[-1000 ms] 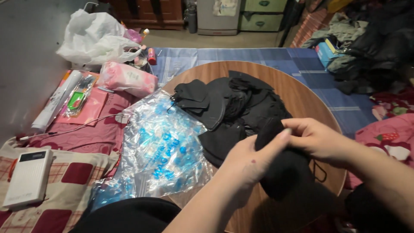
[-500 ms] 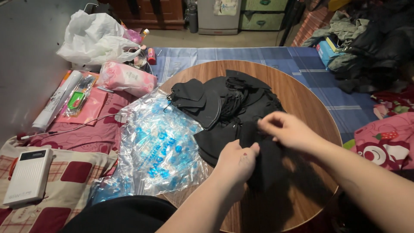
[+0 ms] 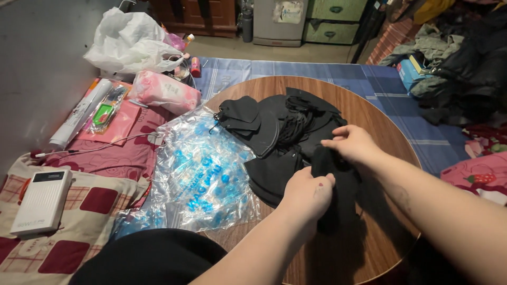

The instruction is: Packaging black fabric face masks into a clear plastic bag on a small wooden table.

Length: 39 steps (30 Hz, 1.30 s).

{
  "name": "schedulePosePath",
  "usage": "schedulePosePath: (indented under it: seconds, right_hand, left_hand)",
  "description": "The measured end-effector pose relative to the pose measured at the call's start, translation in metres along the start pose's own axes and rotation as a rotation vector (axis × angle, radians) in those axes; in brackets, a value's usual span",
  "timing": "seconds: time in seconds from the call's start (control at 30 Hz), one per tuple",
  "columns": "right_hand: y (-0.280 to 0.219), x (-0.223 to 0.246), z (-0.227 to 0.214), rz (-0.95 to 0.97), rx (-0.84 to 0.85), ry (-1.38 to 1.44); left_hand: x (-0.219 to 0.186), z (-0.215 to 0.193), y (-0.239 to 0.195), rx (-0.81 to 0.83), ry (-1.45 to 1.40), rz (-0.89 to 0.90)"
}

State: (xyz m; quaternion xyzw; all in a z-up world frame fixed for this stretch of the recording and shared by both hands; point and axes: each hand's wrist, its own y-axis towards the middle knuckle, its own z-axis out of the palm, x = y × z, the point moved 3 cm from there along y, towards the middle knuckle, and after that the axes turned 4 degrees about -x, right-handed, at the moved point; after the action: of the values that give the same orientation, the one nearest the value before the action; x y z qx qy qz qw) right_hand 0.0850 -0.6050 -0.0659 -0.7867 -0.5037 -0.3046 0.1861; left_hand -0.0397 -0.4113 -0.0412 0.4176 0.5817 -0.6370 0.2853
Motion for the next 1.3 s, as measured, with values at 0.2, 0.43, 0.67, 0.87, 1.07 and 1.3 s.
schedulePosePath:
  seconds: [0.2,0.43,0.67,0.87,1.07,1.3]
  right_hand:
    - [0.002,0.014,-0.01,0.103,0.071,0.259]
    - [0.033,-0.011,-0.056,0.125,0.301,0.066]
    - [0.026,-0.033,-0.073,0.188,0.393,-0.017]
    - [0.015,0.001,-0.072,0.022,0.25,-0.14]
    - [0.03,-0.012,-0.04,-0.114,0.199,-0.478]
    - [0.04,-0.013,-0.031,-0.203,0.103,-0.526]
  left_hand:
    - [-0.007,-0.002,-0.002,0.02,0.022,0.097]
    - [-0.029,-0.006,-0.032,0.028,-0.048,-0.022]
    - [-0.04,0.001,-0.052,0.073,-0.026,-0.038]
    - [-0.042,0.0,-0.045,-0.005,0.012,0.022]
    - [-0.047,-0.007,-0.041,0.001,0.019,0.046]
    - [-0.05,-0.008,-0.024,0.012,-0.087,0.016]
